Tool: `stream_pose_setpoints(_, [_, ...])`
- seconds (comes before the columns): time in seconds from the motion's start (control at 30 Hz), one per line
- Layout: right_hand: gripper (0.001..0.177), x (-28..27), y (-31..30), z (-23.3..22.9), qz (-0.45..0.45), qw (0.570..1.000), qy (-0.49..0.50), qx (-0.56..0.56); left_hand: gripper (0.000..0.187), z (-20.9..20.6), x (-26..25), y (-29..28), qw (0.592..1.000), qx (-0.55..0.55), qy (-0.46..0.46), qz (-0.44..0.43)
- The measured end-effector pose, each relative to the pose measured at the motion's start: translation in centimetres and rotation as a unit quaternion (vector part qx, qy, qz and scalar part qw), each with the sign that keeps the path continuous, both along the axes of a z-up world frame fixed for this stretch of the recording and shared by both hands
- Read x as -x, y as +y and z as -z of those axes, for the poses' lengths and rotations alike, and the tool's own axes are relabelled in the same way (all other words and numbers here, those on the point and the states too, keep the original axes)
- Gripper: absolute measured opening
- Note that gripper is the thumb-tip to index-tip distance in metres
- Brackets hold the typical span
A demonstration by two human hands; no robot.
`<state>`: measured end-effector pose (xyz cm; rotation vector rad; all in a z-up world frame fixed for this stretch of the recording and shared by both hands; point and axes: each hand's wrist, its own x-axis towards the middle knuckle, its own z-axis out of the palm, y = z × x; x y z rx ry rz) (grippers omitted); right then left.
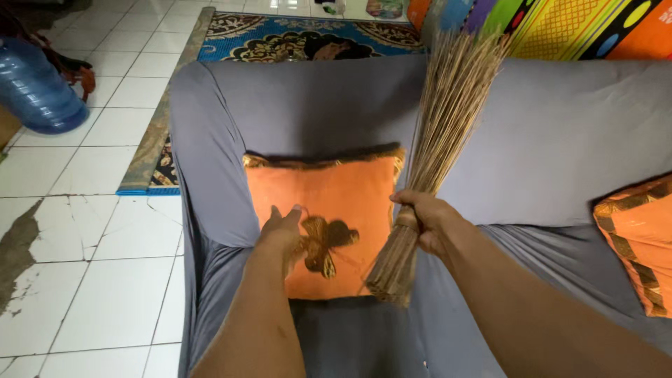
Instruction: The person tidies a bed by first placing a helmet on a nearby table, then picking up and discarding a small item into a plastic bag. They smooth the gray bedsheet, pick up an orange pillow, and use a straw broom to dust the pillow before placing it back on the bed and smoothing the sheet again.
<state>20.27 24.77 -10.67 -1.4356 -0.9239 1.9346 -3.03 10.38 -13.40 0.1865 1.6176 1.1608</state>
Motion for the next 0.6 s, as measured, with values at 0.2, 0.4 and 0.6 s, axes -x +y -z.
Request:
stream_pose_setpoints(0.2, [0.014, 2.5, -3.8, -5.3, 0.065, 0.997, -0.04, -0.031, 0.066, -5.1, 0.7, -2.1, 0.999, -0.023, 0.021, 0.022])
stream_pose_setpoints(0.4, [0.014, 8.8, -7.4, -13.3, 0.0, 0.976, -0.105, -0.191, 0.07, -12.8, 2.8, -5.9, 0.998, -0.047, 0.003, 0.039])
stream_pose_setpoints(0.6, [0.023, 21.0, -11.4, -17.5, -0.14, 0.961, -0.111, -0.211, 0.079, -18.7, 10.8, -9.7, 0.984, -0.134, -0.067, 0.092])
